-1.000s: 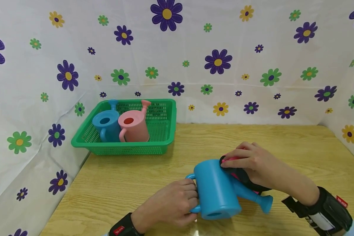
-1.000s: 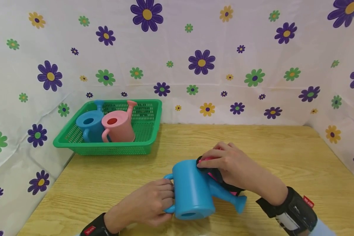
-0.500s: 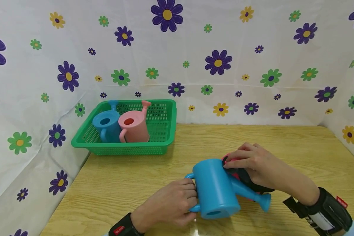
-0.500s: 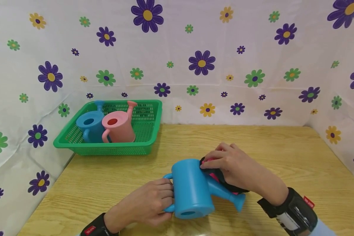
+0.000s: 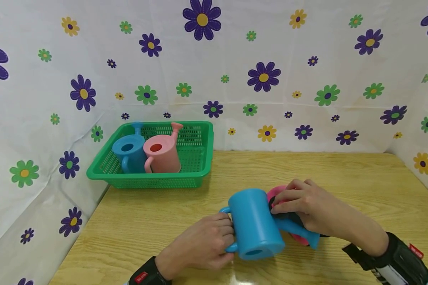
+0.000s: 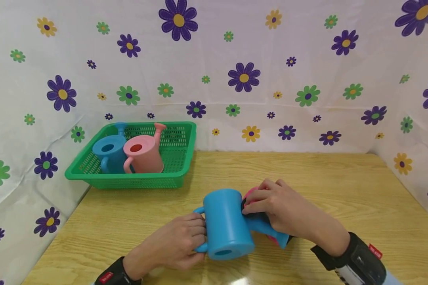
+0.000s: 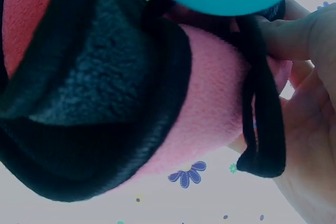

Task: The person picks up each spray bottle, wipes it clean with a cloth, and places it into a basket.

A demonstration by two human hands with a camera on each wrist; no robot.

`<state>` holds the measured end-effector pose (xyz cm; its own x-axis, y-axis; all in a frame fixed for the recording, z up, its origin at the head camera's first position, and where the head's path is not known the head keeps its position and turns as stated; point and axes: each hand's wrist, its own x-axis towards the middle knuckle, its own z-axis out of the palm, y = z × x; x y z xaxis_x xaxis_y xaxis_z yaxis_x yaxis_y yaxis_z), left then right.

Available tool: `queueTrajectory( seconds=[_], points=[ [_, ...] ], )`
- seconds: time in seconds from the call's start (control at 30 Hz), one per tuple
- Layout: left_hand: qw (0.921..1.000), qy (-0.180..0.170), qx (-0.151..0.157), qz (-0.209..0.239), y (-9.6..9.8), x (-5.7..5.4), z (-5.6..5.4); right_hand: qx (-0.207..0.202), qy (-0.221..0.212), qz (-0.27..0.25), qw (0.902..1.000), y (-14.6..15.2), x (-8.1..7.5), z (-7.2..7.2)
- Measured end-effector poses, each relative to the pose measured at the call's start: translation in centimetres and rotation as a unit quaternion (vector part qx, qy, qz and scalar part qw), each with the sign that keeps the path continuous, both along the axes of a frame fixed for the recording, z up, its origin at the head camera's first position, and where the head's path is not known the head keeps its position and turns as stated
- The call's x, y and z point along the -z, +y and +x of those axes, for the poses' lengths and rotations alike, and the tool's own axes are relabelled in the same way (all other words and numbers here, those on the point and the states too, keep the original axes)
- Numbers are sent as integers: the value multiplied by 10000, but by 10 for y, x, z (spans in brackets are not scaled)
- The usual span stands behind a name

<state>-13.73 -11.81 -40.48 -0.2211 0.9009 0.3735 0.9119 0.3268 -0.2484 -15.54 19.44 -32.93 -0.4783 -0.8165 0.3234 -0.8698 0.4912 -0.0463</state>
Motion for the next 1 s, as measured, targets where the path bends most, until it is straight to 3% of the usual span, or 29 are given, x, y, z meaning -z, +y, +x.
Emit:
queueTrajectory(
  seconds=[0.67, 1.0],
  points=[
    [9978, -650, -157, 16, -5, -1, -2, 273, -131, 481, 9984, -2, 0, 6],
    [9988, -456, -168, -71, -9, -3, -4, 545, -246, 819, 9948, 0, 2, 9]
  ],
)
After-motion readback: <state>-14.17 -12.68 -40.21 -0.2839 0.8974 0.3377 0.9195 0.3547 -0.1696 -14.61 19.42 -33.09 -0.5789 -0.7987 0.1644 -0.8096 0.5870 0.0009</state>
